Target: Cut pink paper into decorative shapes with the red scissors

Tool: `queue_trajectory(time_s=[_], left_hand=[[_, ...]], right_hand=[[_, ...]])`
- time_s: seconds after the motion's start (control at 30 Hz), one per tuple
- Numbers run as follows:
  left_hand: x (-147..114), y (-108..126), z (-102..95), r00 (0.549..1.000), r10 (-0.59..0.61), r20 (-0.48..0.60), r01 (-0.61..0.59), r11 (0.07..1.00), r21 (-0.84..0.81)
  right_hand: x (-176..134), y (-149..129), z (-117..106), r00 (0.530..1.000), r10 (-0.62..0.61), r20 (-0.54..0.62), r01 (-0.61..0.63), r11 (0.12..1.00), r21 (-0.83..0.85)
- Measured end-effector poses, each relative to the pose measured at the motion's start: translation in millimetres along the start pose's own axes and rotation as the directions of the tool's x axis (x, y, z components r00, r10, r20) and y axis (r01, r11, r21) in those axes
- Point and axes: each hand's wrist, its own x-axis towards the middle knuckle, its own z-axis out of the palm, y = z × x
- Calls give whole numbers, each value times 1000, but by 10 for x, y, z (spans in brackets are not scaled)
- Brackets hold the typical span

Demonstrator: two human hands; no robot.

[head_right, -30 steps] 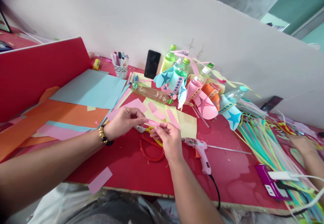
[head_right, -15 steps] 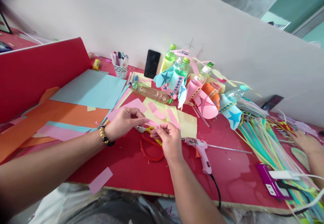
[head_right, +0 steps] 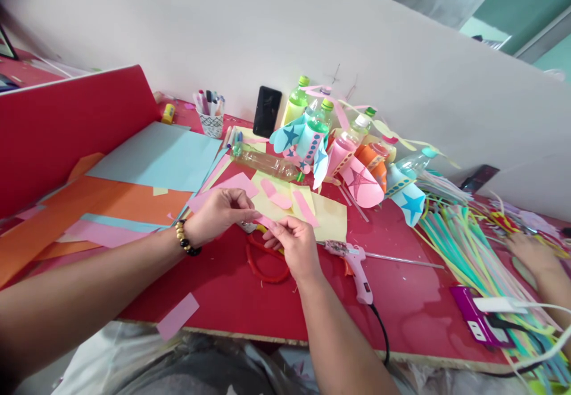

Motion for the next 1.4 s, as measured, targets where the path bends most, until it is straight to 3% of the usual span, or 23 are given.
queue_trajectory(time_s=[0.2,0.37,0.47,0.6,0.7,0.77,1.07,1.23,1.3,1.4], left_hand=[[8,23,-12,992,-125,17,126,984,-129],[32,24,-65,995,-73,71,82,987,-135],[38,37,-98,990,-73,120,71,997,20],[20,45,-107,974,-16,226,-55,952,301],[6,34,-96,928,-80,363,-24,962,273],[8,29,-97,911,-116,396,14,968,252],[26,176,-205,942,-40,333,-70,948,312],[33,207,-239,937,-65,343,-50,947,317],[42,175,-226,955,-74,287,6,973,233],[41,105,-162,973,-139,184,150,988,-46]], right_hand=[[-16,13,1,1000,-24,14,24,999,-21],[-32,-10,10,999,-34,14,35,998,-53],[-38,-4,-4,997,-71,11,72,989,-126],[-55,-1,-19,992,-118,47,126,958,-256],[-70,-19,-10,984,-140,107,167,935,-312],[-76,-37,-1,981,-155,116,185,924,-333],[-67,-83,-36,991,-108,82,129,938,-322],[-51,-71,-62,980,43,194,-8,984,-178],[-44,-68,-64,978,72,195,-50,992,-112],[-33,-61,-44,997,49,64,-50,999,5]])
